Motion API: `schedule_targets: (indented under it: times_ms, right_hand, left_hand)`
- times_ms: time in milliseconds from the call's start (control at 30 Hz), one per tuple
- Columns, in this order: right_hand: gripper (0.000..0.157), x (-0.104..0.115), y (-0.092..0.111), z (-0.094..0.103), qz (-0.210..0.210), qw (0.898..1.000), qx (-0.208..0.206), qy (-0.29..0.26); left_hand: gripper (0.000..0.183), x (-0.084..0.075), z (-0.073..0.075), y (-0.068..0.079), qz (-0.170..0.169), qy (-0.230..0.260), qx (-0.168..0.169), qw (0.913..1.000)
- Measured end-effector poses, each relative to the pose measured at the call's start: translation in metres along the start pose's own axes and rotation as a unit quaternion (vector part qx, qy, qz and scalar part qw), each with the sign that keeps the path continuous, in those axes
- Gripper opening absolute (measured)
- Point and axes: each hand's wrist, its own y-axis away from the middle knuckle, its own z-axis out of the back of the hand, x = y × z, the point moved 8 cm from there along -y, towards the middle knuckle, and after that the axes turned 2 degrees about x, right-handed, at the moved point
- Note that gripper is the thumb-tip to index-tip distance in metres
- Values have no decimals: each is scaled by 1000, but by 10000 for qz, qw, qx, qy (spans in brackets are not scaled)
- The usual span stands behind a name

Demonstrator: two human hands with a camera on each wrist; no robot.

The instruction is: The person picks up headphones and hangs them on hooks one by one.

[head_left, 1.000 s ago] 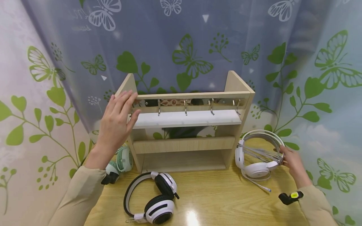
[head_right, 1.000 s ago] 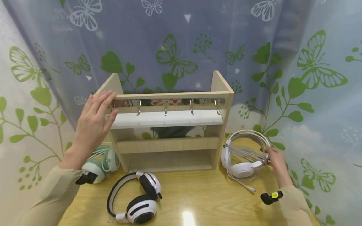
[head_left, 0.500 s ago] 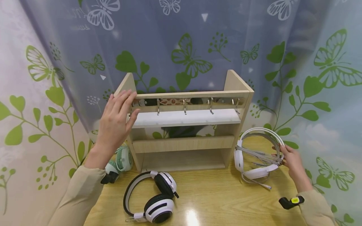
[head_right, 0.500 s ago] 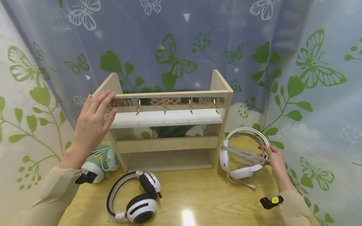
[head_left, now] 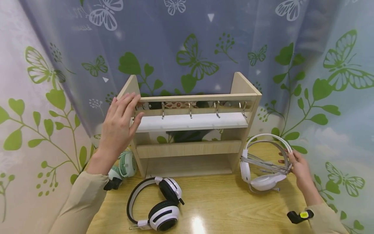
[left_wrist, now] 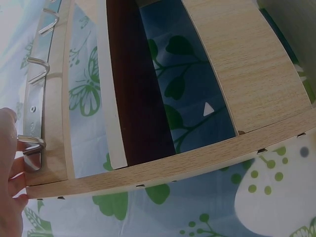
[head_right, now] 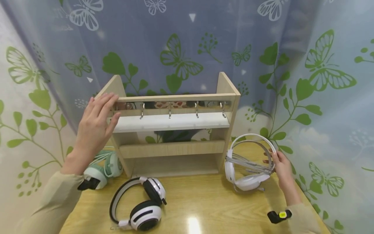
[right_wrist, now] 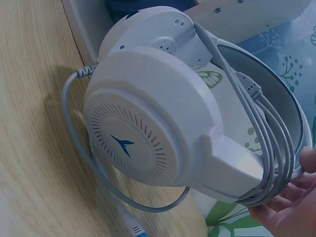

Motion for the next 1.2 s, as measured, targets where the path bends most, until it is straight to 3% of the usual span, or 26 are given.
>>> schedule_targets:
  times_ms: [267,567,1200]
  right_hand:
    - [20,4,10,-3,358,9976,-113,-574]
    - [28,9,19,-7,738,9891,-56,-1270]
    - [29,22,26,-15,811,9886,-93,-1267]
  left_hand:
    - [58,-1,1,0,11,17,-55,10000]
    - [57,-1,1,0,-1,23,-54,10000]
    - [57,-1,1,0,34,28,-80,10000]
